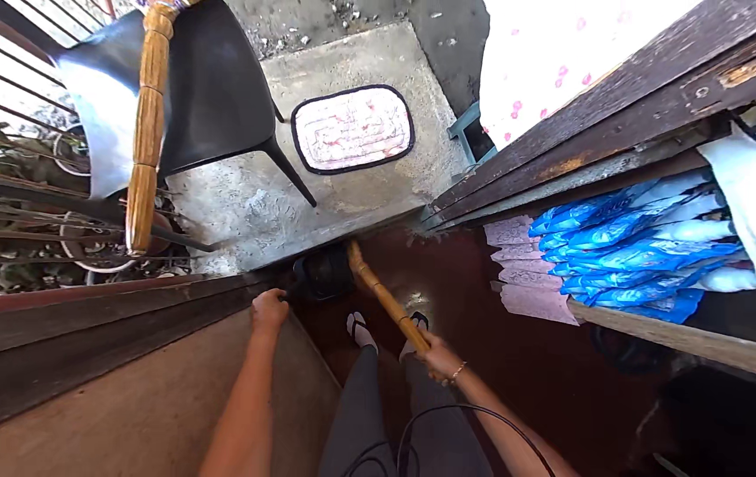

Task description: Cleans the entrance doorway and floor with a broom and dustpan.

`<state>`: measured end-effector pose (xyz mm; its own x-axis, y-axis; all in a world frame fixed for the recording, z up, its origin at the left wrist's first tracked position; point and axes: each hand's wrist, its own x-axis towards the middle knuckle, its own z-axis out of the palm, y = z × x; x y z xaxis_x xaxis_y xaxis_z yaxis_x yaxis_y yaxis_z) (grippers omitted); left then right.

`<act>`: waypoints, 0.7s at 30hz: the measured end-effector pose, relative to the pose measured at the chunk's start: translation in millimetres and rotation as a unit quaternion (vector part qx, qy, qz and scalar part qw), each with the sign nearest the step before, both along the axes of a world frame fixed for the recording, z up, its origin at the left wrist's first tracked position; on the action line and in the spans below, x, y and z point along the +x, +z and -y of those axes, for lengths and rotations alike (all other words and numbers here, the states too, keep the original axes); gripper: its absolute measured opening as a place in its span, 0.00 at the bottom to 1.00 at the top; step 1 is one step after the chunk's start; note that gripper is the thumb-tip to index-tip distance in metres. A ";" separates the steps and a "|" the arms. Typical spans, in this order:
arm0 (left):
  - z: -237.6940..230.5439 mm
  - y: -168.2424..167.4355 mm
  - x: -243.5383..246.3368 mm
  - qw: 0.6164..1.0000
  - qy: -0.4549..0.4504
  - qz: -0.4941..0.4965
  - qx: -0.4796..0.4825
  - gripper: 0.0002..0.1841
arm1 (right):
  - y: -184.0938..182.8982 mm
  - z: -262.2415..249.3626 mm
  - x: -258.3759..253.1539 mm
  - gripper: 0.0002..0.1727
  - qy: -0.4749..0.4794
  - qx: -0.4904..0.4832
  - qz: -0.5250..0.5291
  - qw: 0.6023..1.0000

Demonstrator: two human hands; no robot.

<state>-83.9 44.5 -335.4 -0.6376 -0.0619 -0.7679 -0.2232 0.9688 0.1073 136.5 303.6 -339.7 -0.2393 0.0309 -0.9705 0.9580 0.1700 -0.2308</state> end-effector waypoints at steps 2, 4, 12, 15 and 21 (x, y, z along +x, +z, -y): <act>1.7 0.2 -1.4 1.000 0.003 0.002 -0.001 0.19 | 1.9 -23.0 -11.7 0.35 0.007 0.067 0.014 0.998; 2.8 -0.5 -2.3 1.000 0.004 0.006 -0.005 0.20 | -12.3 -37.2 -34.4 0.36 -0.001 0.113 0.025 0.993; -2.4 2.5 -5.3 1.000 0.007 0.019 -0.015 0.20 | -55.2 44.3 -61.0 0.41 0.152 0.026 0.037 0.987; 3.5 -0.5 -5.8 1.000 0.010 0.016 -0.015 0.20 | -48.6 39.3 -44.6 0.37 0.093 -0.015 0.022 0.995; 6.3 1.9 -8.6 1.000 0.004 0.026 0.000 0.20 | -8.0 -47.4 -25.0 0.35 0.035 0.075 -0.013 0.997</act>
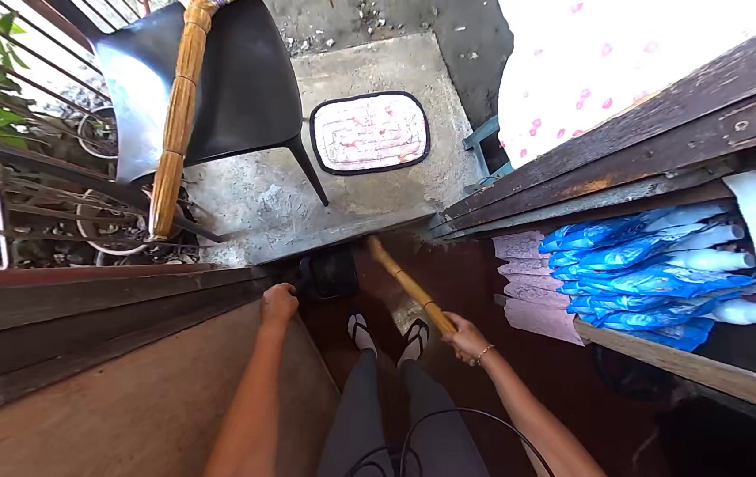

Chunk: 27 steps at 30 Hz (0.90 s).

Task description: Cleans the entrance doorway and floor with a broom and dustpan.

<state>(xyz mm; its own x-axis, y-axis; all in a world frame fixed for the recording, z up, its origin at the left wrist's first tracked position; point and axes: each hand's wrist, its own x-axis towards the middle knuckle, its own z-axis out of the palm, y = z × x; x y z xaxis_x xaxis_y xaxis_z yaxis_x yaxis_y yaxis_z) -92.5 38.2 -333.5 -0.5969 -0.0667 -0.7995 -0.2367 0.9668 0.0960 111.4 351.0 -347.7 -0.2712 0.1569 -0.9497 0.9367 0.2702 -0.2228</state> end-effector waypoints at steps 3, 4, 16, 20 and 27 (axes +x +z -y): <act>-1.9 -0.1 -0.3 1.000 -0.002 0.005 -0.002 0.20 | -16.1 -17.6 -19.1 0.35 -0.010 0.086 0.043 0.995; -3.0 -0.8 -0.2 1.000 -0.002 0.005 -0.003 0.20 | -26.8 -18.4 -28.0 0.36 -0.018 0.099 0.054 0.993; -9.9 -4.0 -0.4 1.000 -0.006 0.006 -0.022 0.19 | -27.4 62.0 -21.7 0.35 0.046 -0.089 0.042 0.994; -8.8 -3.0 -2.6 1.000 0.001 0.015 -0.022 0.20 | 8.2 10.0 1.3 0.35 0.025 -0.030 0.028 0.999; -1.8 -6.2 -4.9 1.000 0.020 0.016 -0.003 0.20 | -42.0 -25.1 -22.0 0.40 -0.042 0.066 0.060 0.995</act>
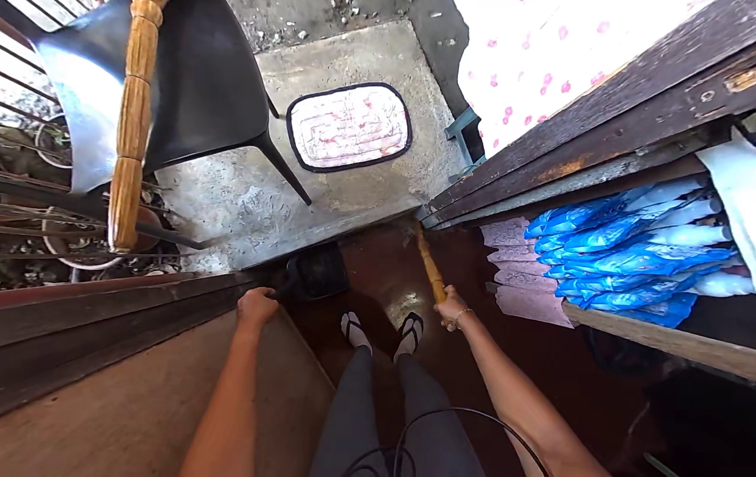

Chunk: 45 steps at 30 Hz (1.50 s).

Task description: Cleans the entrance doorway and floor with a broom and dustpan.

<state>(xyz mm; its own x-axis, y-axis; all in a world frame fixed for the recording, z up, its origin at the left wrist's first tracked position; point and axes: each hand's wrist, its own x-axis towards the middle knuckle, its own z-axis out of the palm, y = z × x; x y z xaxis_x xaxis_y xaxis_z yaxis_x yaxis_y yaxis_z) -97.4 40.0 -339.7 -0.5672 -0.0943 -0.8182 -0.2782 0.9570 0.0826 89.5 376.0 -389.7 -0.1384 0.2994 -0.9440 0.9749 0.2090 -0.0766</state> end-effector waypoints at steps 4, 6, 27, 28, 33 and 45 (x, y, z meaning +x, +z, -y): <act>-0.6 -6.5 0.2 1.000 0.027 0.006 0.006 0.20 | -11.6 67.1 -5.0 0.44 0.067 -0.102 -0.008 0.993; 0.1 -10.4 1.4 0.999 0.032 0.016 -0.001 0.20 | -5.1 85.5 0.1 0.41 0.057 -0.146 -0.006 0.988; -4.7 -13.7 1.7 0.999 0.021 0.023 -0.013 0.20 | -18.6 28.9 24.9 0.46 -0.010 -0.048 0.002 0.999; -5.0 -12.9 2.0 0.999 0.020 0.024 -0.014 0.20 | -18.6 56.9 22.9 0.46 0.014 -0.072 0.007 0.997; -2.8 -9.9 1.4 0.999 0.019 0.027 -0.009 0.20 | -2.6 89.4 17.1 0.37 0.016 -0.172 -0.002 0.985; -1.1 -10.9 -2.9 0.999 0.021 0.025 -0.008 0.19 | -13.0 24.2 -3.9 0.39 -0.028 -0.021 -0.010 0.999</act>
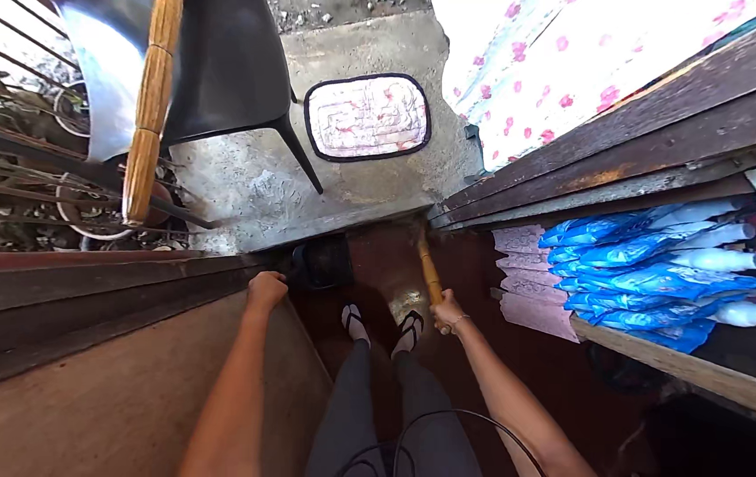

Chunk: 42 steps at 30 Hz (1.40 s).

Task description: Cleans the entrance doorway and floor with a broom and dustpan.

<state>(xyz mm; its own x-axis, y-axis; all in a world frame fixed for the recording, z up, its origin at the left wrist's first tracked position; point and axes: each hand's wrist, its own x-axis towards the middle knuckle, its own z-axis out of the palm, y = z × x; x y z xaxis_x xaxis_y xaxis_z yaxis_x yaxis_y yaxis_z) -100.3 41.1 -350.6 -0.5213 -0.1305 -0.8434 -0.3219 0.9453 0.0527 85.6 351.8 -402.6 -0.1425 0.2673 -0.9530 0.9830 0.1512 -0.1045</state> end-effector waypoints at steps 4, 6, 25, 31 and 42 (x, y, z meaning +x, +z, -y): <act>3.2 -4.3 6.5 1.000 0.014 0.002 -0.002 0.18 | -6.3 68.1 2.2 0.44 0.098 -0.092 -0.008 0.991; 8.5 -6.6 14.6 1.000 0.020 -0.005 0.000 0.18 | 0.3 80.3 9.5 0.41 0.132 -0.133 -0.004 0.982; 60.9 141.9 245.4 0.835 0.453 -0.276 0.144 0.18 | 53.4 -22.6 164.9 0.33 0.262 -0.201 0.078 0.941; 57.5 160.8 272.0 0.734 0.540 -0.361 0.197 0.16 | -25.6 51.0 110.0 0.32 0.343 -0.189 -0.010 0.920; 58.8 173.0 290.7 0.676 0.575 -0.402 0.226 0.16 | 1.3 -30.5 31.3 0.37 0.275 -0.042 -0.044 0.959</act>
<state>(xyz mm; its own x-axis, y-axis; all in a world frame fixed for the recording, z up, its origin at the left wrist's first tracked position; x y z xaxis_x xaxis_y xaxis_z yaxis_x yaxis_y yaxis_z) 190.4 -17.7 -177.6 -0.6087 -0.6624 -0.4366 -0.5250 -0.0763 0.8477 116.9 382.4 -401.3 -0.3206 0.0504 -0.9459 0.7433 0.6323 -0.2183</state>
